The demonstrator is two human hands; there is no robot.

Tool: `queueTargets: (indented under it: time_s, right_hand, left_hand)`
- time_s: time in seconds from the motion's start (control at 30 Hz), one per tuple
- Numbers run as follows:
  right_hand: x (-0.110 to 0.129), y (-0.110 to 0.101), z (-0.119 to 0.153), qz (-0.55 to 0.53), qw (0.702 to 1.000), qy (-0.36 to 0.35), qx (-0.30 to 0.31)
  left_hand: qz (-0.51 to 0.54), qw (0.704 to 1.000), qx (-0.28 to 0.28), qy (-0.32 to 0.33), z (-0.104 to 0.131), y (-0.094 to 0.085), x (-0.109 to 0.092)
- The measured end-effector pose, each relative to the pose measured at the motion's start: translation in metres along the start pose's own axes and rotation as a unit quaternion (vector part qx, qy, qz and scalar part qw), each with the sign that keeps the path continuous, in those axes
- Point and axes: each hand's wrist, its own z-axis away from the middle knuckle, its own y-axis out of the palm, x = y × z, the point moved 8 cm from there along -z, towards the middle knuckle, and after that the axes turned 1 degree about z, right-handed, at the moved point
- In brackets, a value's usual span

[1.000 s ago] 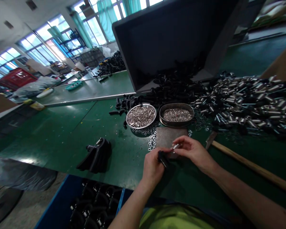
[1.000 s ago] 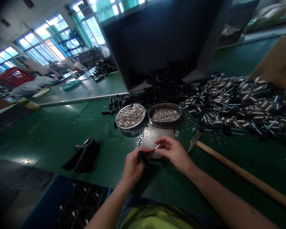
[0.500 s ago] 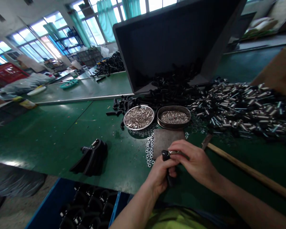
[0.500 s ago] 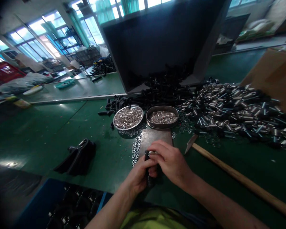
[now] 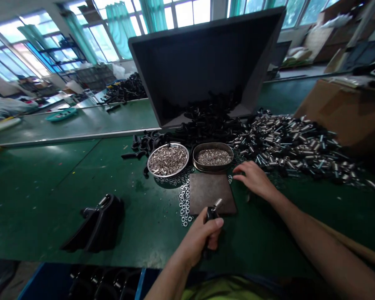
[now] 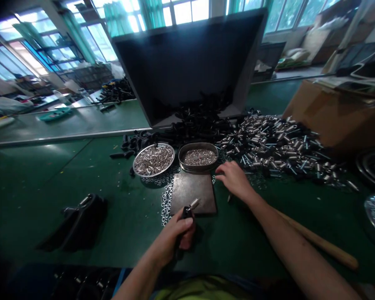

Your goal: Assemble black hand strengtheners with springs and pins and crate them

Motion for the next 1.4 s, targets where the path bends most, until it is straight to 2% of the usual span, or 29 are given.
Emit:
queueTargets:
  time_s: [0.03, 0.1, 0.17, 0.27, 0.37, 0.4, 0.47, 0.57, 0.67, 0.77, 0.83, 0.9, 0.93, 0.97, 1.03, 1.13, 1.2, 1.27, 1.4]
  right_hand:
    - [-0.011, -0.005, -0.007, 0.044, 0.999, 0.007, -0.021]
    - [-0.024, -0.006, -0.014, 0.062, 0.998, 0.018, -0.025]
    - [-0.020, -0.003, -0.013, 0.052, 0.998, 0.016, -0.023]
    - [0.015, 0.010, 0.004, -0.062, 0.998, 0.000, 0.015]
    - [0.066, 0.026, 0.031, -0.240, 0.967, -0.011, 0.086]
    - [0.081, 0.029, 0.038, -0.255, 0.962, -0.016, 0.098]
    - [0.102, 0.034, 0.048, -0.215, 0.971, -0.030, 0.103]
    - [0.113, 0.041, 0.051, -0.136, 0.985, -0.043, 0.094]
    - [0.112, 0.045, 0.052, -0.100, 0.990, -0.048, 0.086]
    - [0.112, 0.043, 0.055, -0.129, 0.987, -0.052, 0.081]
    - [0.113, 0.044, 0.053, -0.170, 0.975, -0.078, 0.123]
    - [0.098, 0.033, 0.037, -0.128, 0.980, -0.090, 0.123]
    - [0.083, 0.022, 0.023, -0.075, 0.990, -0.079, 0.093]
    - [0.062, 0.004, 0.006, 0.013, 0.998, -0.049, 0.023]
    - [0.019, -0.029, -0.028, 0.104, 0.993, 0.011, -0.060]
    - [-0.033, -0.058, -0.071, 0.201, 0.973, 0.059, -0.093]
    - [-0.053, -0.061, -0.090, 0.249, 0.963, 0.067, -0.076]
    - [-0.062, -0.054, -0.101, 0.283, 0.956, 0.067, -0.045]
    - [-0.059, -0.042, -0.105, 0.315, 0.947, 0.061, -0.015]
  left_hand:
    - [0.004, 1.000, -0.009, 0.012, 0.000, -0.004, -0.002]
    - [-0.006, 0.998, -0.046, 0.043, 0.000, -0.015, -0.011]
    - [-0.020, 0.993, -0.091, 0.066, -0.001, -0.026, -0.018]
    - [0.012, 0.990, -0.136, 0.046, -0.006, -0.035, -0.019]
    - [0.099, 0.987, -0.126, -0.007, -0.012, -0.029, -0.011]
    - [0.122, 0.986, -0.111, -0.020, -0.013, -0.024, -0.009]
    - [0.140, 0.986, -0.083, -0.028, -0.016, -0.014, -0.009]
    - [0.113, 0.990, -0.080, -0.020, -0.015, -0.009, -0.008]
    - [0.049, 0.993, -0.107, -0.002, -0.012, -0.013, -0.006]
    - [-0.033, 0.991, -0.125, 0.032, -0.010, -0.017, -0.011]
    - [-0.077, 0.990, -0.117, 0.036, -0.009, -0.017, -0.014]
    - [-0.088, 0.991, -0.102, 0.009, -0.007, -0.017, -0.014]
    - [-0.080, 0.992, -0.098, -0.008, -0.006, -0.018, -0.012]
    - [-0.068, 0.993, -0.097, -0.024, -0.005, -0.019, -0.011]
    - [-0.043, 0.993, -0.105, -0.043, -0.003, -0.023, -0.008]
    - [-0.019, 0.990, -0.129, -0.052, -0.002, -0.028, -0.003]
    - [-0.005, 0.988, -0.142, -0.056, -0.004, -0.030, 0.000]
    - [0.016, 0.988, -0.146, -0.058, -0.006, -0.030, 0.001]
    - [0.102, 0.983, -0.141, -0.057, -0.011, -0.030, 0.000]
